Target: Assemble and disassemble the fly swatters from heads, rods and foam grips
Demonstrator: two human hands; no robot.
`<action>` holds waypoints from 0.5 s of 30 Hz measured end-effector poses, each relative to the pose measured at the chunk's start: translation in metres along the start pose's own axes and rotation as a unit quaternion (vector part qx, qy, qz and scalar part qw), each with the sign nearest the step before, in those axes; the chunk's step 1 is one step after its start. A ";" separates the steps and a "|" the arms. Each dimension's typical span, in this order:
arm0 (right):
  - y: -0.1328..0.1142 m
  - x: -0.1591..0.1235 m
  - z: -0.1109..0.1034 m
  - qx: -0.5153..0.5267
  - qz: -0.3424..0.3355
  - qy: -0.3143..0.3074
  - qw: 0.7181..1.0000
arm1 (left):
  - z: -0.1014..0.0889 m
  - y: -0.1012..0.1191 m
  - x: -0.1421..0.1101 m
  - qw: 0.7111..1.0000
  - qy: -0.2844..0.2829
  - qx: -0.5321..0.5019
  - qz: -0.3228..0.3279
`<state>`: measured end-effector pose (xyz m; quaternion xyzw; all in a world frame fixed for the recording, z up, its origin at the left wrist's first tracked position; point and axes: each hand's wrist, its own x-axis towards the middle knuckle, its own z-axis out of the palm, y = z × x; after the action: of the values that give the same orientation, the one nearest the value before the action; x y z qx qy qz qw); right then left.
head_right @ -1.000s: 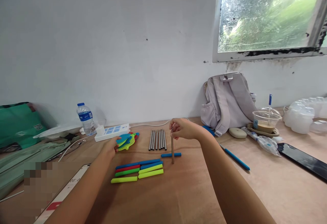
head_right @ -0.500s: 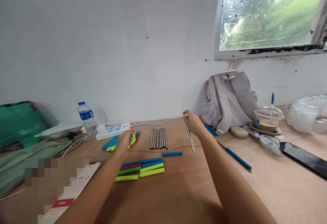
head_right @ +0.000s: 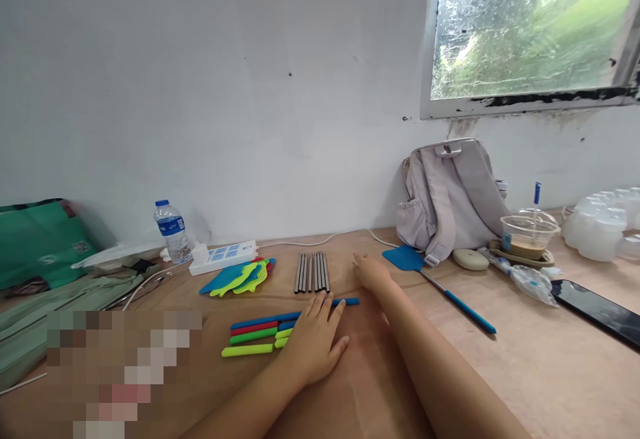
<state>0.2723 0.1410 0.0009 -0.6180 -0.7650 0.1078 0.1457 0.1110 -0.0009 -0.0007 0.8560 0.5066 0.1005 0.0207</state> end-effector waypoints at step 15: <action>-0.010 0.004 0.011 0.024 0.017 -0.087 0.996 | 0.008 0.007 -0.001 1.000 0.010 0.023 0.005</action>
<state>0.2580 0.1430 -0.0058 -0.6153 -0.7617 0.1814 0.0918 0.1178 -0.0044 -0.0080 0.8577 0.5048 0.0975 -0.0051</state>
